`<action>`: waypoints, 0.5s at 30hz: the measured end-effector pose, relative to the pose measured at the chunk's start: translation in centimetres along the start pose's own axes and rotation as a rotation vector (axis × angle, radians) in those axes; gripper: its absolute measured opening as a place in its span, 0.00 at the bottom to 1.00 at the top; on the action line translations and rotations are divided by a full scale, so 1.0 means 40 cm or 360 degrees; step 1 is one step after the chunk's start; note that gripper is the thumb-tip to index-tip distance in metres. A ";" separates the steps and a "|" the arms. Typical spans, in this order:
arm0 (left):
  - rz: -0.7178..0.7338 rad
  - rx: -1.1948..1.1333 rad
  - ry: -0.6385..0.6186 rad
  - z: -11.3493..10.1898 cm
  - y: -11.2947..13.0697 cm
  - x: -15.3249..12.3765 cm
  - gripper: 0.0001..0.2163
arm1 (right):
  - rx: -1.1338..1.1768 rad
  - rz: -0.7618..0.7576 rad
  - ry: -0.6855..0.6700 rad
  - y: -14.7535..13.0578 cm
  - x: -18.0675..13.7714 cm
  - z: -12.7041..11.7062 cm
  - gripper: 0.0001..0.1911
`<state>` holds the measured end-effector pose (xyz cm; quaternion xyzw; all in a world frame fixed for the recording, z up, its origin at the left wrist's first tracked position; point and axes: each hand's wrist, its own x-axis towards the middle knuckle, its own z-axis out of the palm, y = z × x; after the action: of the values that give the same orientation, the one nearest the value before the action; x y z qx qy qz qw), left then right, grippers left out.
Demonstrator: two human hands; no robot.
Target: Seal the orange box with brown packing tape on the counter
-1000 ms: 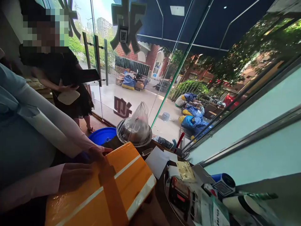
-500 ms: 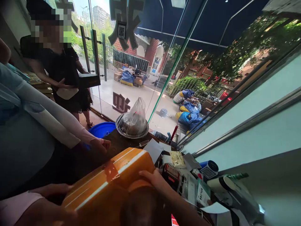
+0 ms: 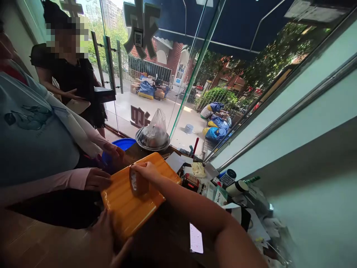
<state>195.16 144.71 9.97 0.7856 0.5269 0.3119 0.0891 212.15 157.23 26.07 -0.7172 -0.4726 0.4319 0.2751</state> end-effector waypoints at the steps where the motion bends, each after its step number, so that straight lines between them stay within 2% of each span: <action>1: 0.0049 0.0112 -0.0015 0.013 0.029 -0.005 0.41 | 0.0020 -0.0020 0.0039 0.008 -0.013 0.006 0.22; 4: 0.0081 0.0548 -0.0138 0.044 0.100 0.033 0.37 | -0.0066 -0.0081 0.0109 0.031 -0.034 -0.002 0.21; 6: 0.0058 0.0740 -0.0198 0.049 0.119 0.067 0.35 | -0.0235 -0.0091 0.0019 0.055 -0.051 -0.034 0.17; 10: 0.0185 0.0891 -0.0169 0.037 0.102 0.079 0.34 | -0.0619 -0.0033 -0.0167 0.121 -0.129 -0.101 0.14; 15: 0.0336 0.0937 -0.0068 0.030 0.071 0.059 0.28 | -0.0815 -0.0059 -0.0132 0.145 -0.204 -0.100 0.20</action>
<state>198.64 145.83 11.28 0.8344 0.5080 0.1369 -0.1641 216.75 147.48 26.27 -0.7364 -0.5905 0.3220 0.0729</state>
